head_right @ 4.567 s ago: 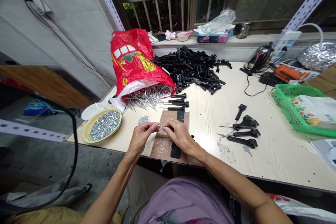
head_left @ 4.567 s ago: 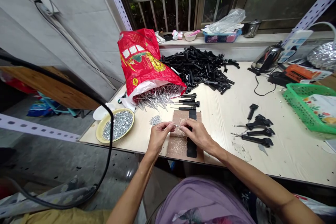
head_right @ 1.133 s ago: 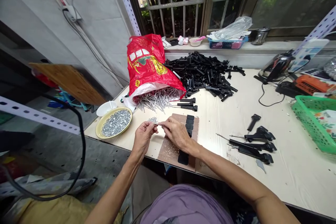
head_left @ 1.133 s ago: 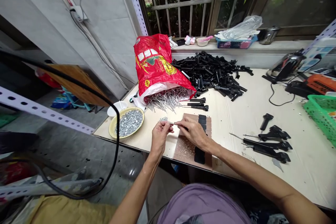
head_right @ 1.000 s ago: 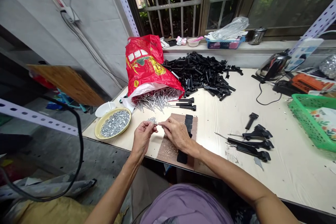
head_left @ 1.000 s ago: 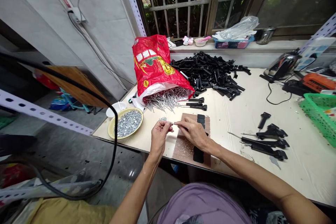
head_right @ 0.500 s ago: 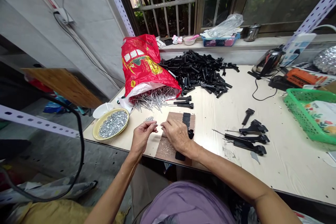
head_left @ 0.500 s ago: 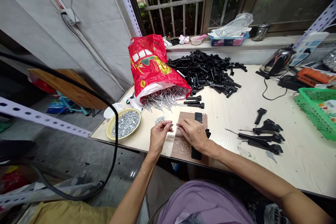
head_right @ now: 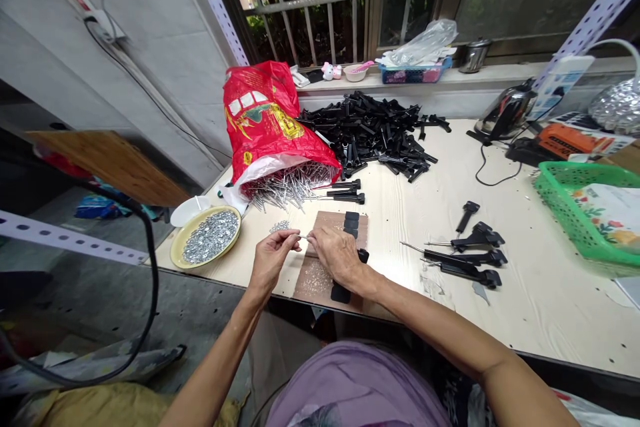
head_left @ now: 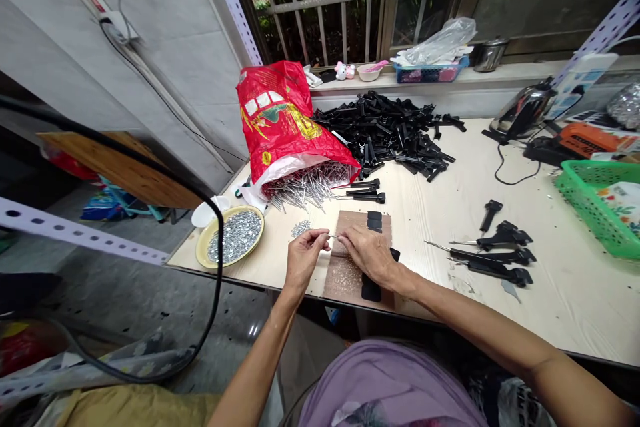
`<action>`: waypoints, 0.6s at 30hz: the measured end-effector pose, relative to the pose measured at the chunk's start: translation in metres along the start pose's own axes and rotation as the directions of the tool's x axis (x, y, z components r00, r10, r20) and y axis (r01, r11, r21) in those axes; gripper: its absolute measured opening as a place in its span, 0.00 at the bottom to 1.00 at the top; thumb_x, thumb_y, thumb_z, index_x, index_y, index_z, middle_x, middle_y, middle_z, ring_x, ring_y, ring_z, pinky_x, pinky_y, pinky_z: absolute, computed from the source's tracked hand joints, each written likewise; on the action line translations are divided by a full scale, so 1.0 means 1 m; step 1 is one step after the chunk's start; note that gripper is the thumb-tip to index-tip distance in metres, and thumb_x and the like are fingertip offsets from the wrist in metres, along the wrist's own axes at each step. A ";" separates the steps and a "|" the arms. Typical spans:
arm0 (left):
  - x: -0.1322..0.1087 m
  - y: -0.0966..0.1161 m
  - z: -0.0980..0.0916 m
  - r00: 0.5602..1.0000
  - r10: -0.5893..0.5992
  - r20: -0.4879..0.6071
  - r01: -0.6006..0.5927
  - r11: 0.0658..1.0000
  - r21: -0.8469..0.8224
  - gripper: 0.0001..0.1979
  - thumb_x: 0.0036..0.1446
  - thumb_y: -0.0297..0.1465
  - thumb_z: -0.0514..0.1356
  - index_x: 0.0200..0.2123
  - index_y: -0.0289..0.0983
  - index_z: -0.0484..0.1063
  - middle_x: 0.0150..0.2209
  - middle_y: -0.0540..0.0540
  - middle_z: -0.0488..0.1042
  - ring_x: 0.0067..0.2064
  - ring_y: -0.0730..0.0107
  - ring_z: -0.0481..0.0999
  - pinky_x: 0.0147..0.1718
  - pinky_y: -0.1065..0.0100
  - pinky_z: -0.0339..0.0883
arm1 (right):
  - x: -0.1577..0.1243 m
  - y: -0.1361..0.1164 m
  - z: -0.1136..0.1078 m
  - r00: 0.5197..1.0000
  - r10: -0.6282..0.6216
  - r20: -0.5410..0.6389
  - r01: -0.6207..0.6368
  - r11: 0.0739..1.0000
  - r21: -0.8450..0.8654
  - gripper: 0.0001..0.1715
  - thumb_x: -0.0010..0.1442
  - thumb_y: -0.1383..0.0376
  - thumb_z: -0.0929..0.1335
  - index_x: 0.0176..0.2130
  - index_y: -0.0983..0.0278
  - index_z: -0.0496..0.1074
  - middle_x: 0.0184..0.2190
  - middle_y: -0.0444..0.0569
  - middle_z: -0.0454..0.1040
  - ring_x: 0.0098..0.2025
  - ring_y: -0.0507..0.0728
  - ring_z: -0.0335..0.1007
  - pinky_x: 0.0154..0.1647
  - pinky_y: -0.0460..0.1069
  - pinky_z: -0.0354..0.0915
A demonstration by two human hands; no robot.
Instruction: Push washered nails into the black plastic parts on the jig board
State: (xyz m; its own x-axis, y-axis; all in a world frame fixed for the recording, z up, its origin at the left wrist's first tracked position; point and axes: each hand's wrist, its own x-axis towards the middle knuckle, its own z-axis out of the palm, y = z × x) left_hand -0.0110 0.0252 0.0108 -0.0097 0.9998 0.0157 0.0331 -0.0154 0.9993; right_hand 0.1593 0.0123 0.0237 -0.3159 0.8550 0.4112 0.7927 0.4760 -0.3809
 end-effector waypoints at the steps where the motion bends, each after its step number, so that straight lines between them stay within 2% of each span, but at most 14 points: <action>1: 0.000 0.000 0.000 1.000 0.002 0.002 -0.002 1.000 0.001 0.11 0.50 0.35 0.64 0.36 0.34 0.76 0.29 0.49 0.75 0.28 0.74 0.73 0.32 0.71 0.67 | 0.000 0.000 -0.001 1.000 -0.002 0.011 0.002 1.000 0.014 0.11 0.66 0.62 0.60 0.40 0.64 0.70 0.34 0.48 0.72 0.34 0.53 0.69 0.33 0.46 0.59; 5: 0.001 -0.002 0.000 1.000 0.010 0.013 -0.010 1.000 0.004 0.11 0.51 0.35 0.64 0.36 0.35 0.76 0.29 0.49 0.75 0.29 0.74 0.73 0.33 0.71 0.67 | -0.001 0.002 -0.001 0.999 -0.005 0.039 0.004 1.000 0.024 0.12 0.66 0.63 0.60 0.40 0.63 0.71 0.34 0.49 0.72 0.36 0.54 0.69 0.35 0.47 0.61; 9: 0.002 -0.003 0.001 1.000 0.011 0.022 -0.011 1.000 0.014 0.11 0.51 0.35 0.63 0.36 0.35 0.76 0.28 0.50 0.75 0.29 0.74 0.73 0.33 0.71 0.66 | -0.002 0.005 0.002 1.000 -0.006 0.031 0.001 0.990 0.144 0.10 0.65 0.63 0.61 0.41 0.63 0.69 0.36 0.49 0.72 0.37 0.54 0.69 0.36 0.46 0.62; 13: 0.001 0.000 0.003 1.000 0.009 0.024 -0.010 0.999 0.044 0.11 0.50 0.35 0.63 0.36 0.35 0.76 0.28 0.49 0.75 0.29 0.74 0.73 0.33 0.71 0.67 | -0.001 0.009 0.005 0.999 0.000 0.049 -0.007 0.989 0.145 0.12 0.66 0.63 0.60 0.39 0.63 0.70 0.35 0.49 0.71 0.37 0.54 0.68 0.36 0.46 0.62; 18: 0.001 0.005 0.008 0.999 0.022 0.023 -0.024 0.994 0.107 0.11 0.50 0.35 0.63 0.35 0.34 0.77 0.27 0.49 0.75 0.28 0.73 0.73 0.33 0.70 0.67 | -0.002 0.015 0.005 0.997 0.038 0.063 -0.056 0.949 0.309 0.11 0.65 0.63 0.61 0.36 0.65 0.69 0.31 0.47 0.71 0.33 0.52 0.68 0.35 0.46 0.62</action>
State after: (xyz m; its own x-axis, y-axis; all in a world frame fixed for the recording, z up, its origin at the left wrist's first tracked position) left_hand -0.0024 0.0260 0.0159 0.0138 0.9992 0.0369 0.1396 -0.0384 0.9895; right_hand 0.1695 0.0187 0.0132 -0.3172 0.8839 0.3435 0.6091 0.4676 -0.6406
